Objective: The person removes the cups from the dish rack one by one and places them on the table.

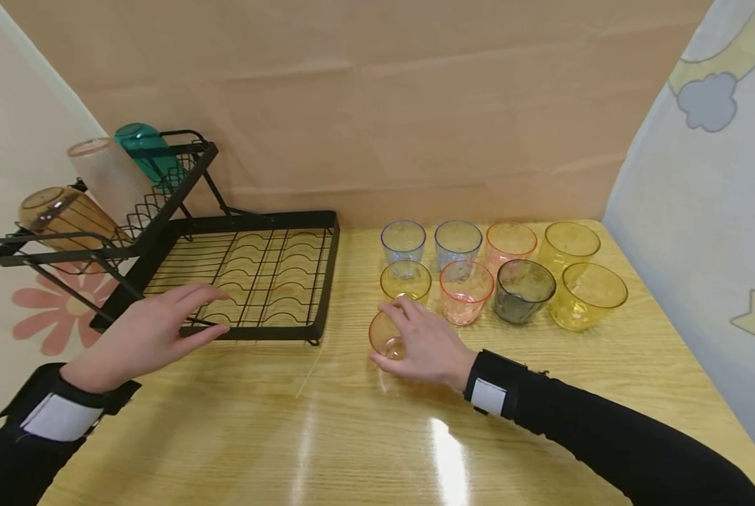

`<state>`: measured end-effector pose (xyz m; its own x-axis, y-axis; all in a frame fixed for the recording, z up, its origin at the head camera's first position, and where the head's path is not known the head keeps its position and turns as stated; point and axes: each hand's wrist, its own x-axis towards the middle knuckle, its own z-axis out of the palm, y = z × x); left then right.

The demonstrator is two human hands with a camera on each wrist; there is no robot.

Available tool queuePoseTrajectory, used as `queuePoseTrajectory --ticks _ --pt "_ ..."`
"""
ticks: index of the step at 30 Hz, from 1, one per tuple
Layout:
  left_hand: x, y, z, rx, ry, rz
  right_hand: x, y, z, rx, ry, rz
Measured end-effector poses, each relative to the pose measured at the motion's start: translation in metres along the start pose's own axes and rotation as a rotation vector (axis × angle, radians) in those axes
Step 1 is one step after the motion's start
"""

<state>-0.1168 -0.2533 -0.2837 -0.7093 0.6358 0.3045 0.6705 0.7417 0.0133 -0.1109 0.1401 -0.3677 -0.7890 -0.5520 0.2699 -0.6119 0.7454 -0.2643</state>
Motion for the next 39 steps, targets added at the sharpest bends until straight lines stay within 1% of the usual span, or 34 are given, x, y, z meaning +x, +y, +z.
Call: queuePoseTrajectory --ticks 2,8,13,16,20,25,27,29,32,34,35,37,39 --pt "-0.002 -0.002 -0.004 0.021 0.043 0.018 -0.001 0.001 0.001 -0.003 -0.003 -0.005" --pt "-0.003 -0.008 -0.023 0.083 0.211 0.083 -0.002 0.005 0.001 -0.012 -0.010 -0.016" --pt "0.000 -0.014 -0.044 0.124 0.311 0.125 -0.004 0.007 -0.003 -0.046 -0.018 -0.048" --pt "0.003 -0.019 -0.056 0.134 0.357 0.122 -0.005 0.008 -0.008 -0.073 -0.026 -0.082" --pt "0.006 -0.028 -0.069 0.142 0.392 0.079 -0.006 0.009 -0.015 -0.097 -0.022 -0.133" --pt "0.010 -0.038 -0.083 0.190 0.384 0.017 -0.006 0.016 -0.023 -0.108 0.022 -0.192" --pt "0.012 -0.042 -0.089 0.216 0.363 -0.018 -0.006 0.018 -0.027 -0.109 0.034 -0.215" --pt "0.014 -0.047 -0.095 0.244 0.357 -0.042 -0.005 0.020 -0.031 -0.117 0.043 -0.233" --pt "0.017 -0.055 -0.102 0.272 0.355 -0.102 -0.002 0.022 -0.038 -0.144 0.050 -0.247" --pt "0.018 -0.062 -0.108 0.294 0.347 -0.147 0.000 0.023 -0.042 -0.161 0.052 -0.250" --pt "0.018 -0.065 -0.110 0.294 0.334 -0.183 0.002 0.023 -0.045 -0.165 0.055 -0.251" --pt "0.018 -0.071 -0.115 0.297 0.293 -0.255 0.005 0.023 -0.049 -0.174 0.060 -0.253" --pt "0.019 -0.077 -0.119 0.293 0.239 -0.336 0.008 0.024 -0.053 -0.183 0.063 -0.253"
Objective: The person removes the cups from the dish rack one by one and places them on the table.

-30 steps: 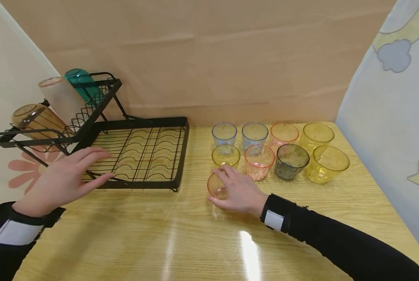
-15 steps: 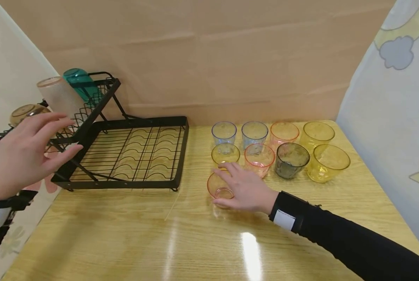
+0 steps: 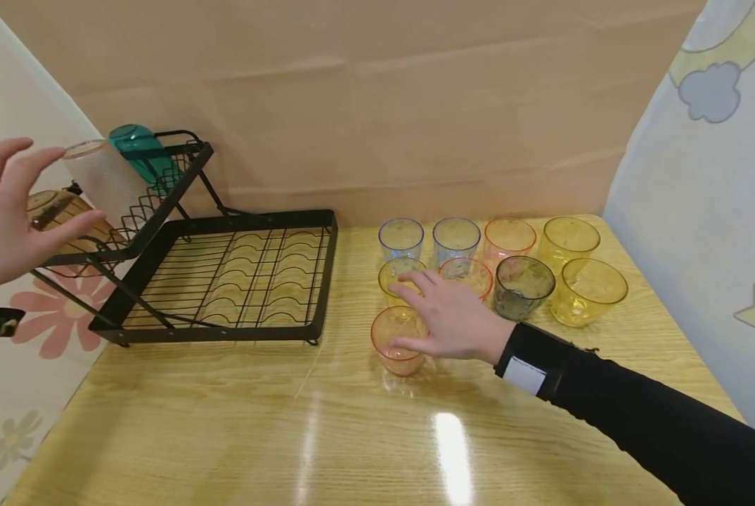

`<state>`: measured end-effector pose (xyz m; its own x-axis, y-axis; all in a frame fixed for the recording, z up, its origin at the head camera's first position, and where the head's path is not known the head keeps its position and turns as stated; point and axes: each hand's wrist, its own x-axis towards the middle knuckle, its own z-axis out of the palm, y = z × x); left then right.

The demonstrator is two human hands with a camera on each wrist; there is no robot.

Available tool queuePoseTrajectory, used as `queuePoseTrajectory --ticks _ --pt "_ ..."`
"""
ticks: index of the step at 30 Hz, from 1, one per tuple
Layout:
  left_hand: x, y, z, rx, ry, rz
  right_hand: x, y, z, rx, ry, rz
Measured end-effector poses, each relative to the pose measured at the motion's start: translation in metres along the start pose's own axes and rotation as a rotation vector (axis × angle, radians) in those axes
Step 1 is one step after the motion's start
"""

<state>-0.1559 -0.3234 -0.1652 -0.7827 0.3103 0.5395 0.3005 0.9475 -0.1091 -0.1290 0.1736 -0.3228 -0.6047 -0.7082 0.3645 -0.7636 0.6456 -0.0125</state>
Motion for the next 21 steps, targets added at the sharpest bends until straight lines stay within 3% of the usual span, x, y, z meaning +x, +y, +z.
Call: queuePoseTrajectory --ticks 7,15,21 --pt "0.010 -0.020 -0.003 0.044 -0.218 -0.203 0.011 0.006 -0.011 -0.027 -0.029 -0.011" --pt "0.021 -0.034 0.000 0.020 -0.337 -0.338 0.028 0.010 -0.020 -0.071 -0.019 -0.051" --pt "0.025 -0.049 0.008 -0.008 -0.389 -0.386 0.046 0.008 -0.029 -0.060 -0.040 -0.053"
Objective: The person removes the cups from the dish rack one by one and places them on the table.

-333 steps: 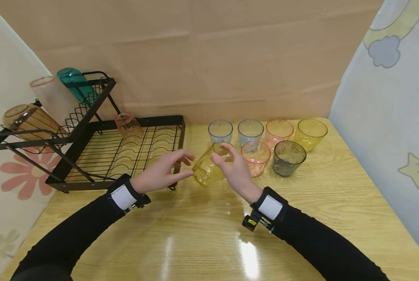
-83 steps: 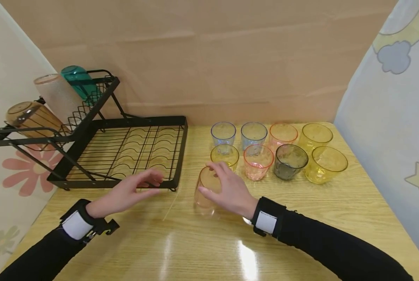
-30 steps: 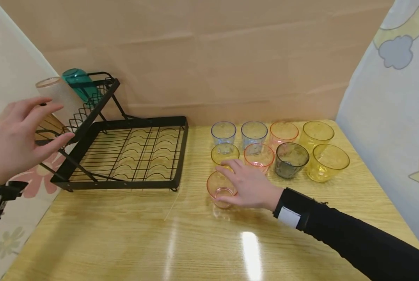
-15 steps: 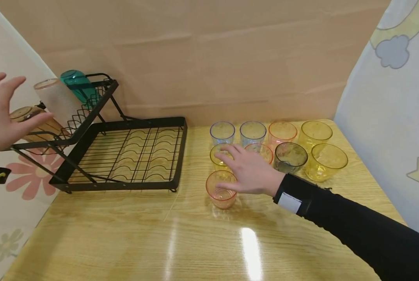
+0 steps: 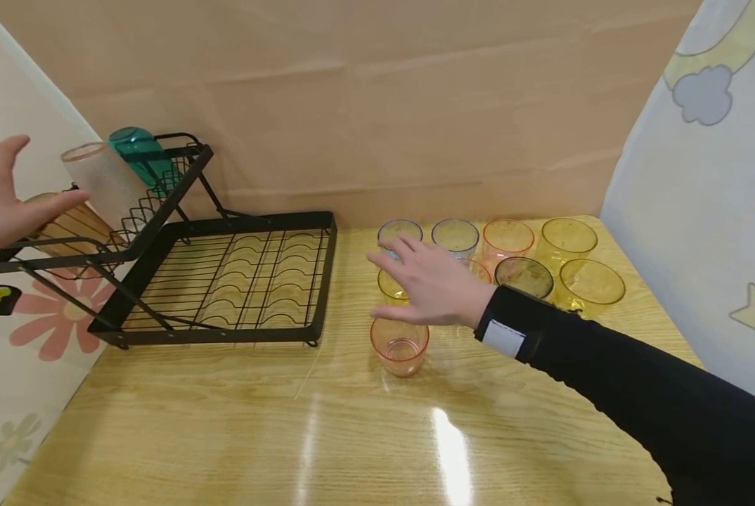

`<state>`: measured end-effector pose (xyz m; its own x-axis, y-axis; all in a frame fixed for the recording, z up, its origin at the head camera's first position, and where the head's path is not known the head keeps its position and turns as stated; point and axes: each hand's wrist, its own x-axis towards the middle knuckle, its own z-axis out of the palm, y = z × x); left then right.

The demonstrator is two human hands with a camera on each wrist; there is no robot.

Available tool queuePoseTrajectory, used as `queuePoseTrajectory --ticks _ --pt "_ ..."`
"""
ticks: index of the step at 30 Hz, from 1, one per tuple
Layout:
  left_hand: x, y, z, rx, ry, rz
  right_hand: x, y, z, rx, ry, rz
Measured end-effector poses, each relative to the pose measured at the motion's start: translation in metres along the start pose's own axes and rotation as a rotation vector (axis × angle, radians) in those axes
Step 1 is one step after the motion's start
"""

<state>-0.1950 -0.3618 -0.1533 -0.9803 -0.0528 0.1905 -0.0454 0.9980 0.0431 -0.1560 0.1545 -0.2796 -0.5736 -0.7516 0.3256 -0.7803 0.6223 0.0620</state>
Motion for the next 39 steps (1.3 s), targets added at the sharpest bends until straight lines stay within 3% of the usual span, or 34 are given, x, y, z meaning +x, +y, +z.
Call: queuePoseTrajectory --ticks 9,17,26,31,39 --pt "0.011 -0.004 0.010 -0.031 -0.077 -0.023 0.026 -0.003 -0.007 -0.022 -0.066 0.004" --pt "0.017 -0.007 0.019 -0.061 -0.140 -0.019 0.048 -0.007 -0.010 -0.020 -0.072 0.004" --pt "0.022 -0.007 0.024 -0.155 -0.234 -0.005 0.068 -0.017 0.000 -0.001 -0.078 -0.004" --pt "0.021 -0.006 0.024 -0.124 -0.231 0.012 0.078 -0.025 0.006 0.002 -0.117 -0.009" --pt "0.016 -0.005 0.022 -0.070 -0.171 0.067 0.095 -0.037 0.013 0.027 -0.157 -0.007"
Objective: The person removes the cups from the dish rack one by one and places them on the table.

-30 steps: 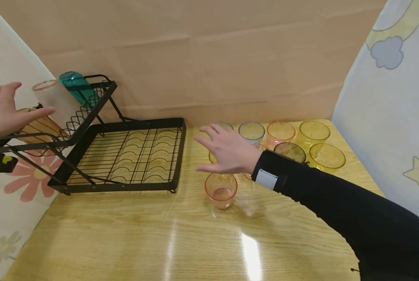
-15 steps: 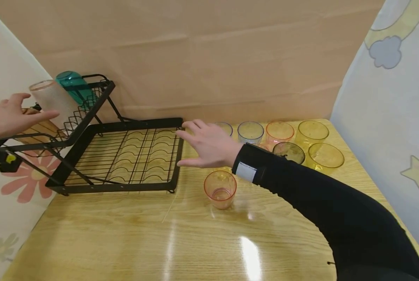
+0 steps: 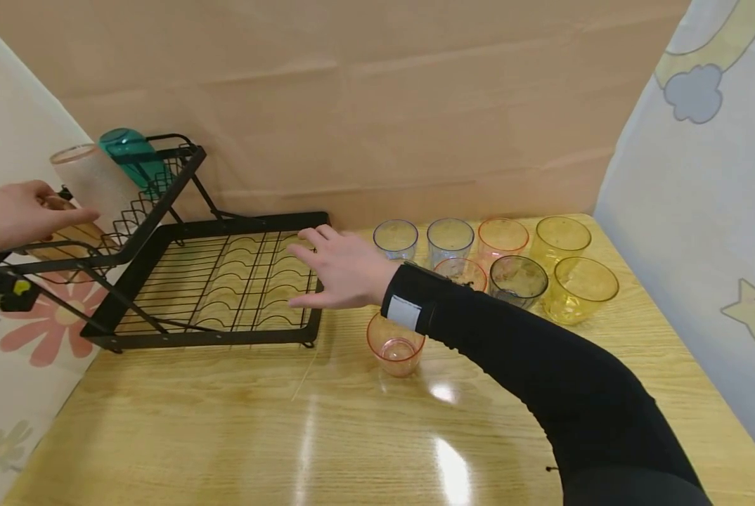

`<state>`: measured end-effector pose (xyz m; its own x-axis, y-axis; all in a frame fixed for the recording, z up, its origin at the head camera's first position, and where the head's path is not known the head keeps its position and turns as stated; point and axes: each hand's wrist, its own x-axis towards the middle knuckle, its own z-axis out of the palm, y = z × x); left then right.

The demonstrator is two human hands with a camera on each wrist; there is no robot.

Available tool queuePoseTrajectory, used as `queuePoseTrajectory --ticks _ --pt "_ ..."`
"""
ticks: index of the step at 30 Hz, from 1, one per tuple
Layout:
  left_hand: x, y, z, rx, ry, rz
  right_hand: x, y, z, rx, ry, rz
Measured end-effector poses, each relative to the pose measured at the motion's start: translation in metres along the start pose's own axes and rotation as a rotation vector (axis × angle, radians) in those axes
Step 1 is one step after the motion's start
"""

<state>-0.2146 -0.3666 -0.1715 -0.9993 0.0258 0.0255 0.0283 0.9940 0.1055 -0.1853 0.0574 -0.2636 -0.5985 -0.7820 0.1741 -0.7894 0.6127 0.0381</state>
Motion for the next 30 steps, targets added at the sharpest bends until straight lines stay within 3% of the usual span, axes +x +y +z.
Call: queuePoseTrajectory --ticks 11,18,20,21,24,26,27,28,30 --pt "0.004 -0.008 0.000 0.000 0.017 0.018 0.022 -0.012 0.005 -0.011 -0.006 -0.028" --pt "0.005 -0.010 -0.013 -0.008 0.049 -0.028 0.033 -0.019 0.004 -0.011 -0.020 -0.027" --pt "0.017 -0.024 -0.013 -0.016 0.051 -0.052 0.036 -0.021 0.004 -0.008 -0.022 -0.024" --pt "0.027 -0.039 -0.010 -0.023 0.056 -0.062 0.037 -0.022 0.004 -0.008 -0.025 -0.022" --pt "0.071 -0.101 0.007 -0.033 0.071 -0.086 0.043 -0.026 0.003 0.000 -0.029 -0.021" --pt "0.094 -0.133 0.016 -0.045 0.111 -0.087 0.046 -0.029 0.003 -0.001 -0.037 -0.021" --pt "0.098 -0.138 0.016 -0.058 0.134 -0.083 0.048 -0.030 0.003 -0.002 -0.042 -0.019" --pt "0.096 -0.133 0.014 -0.061 0.165 -0.081 0.049 -0.031 0.004 -0.002 -0.047 -0.017" --pt "0.076 -0.103 0.002 -0.093 0.241 -0.079 0.051 -0.033 0.005 -0.009 -0.058 -0.009"
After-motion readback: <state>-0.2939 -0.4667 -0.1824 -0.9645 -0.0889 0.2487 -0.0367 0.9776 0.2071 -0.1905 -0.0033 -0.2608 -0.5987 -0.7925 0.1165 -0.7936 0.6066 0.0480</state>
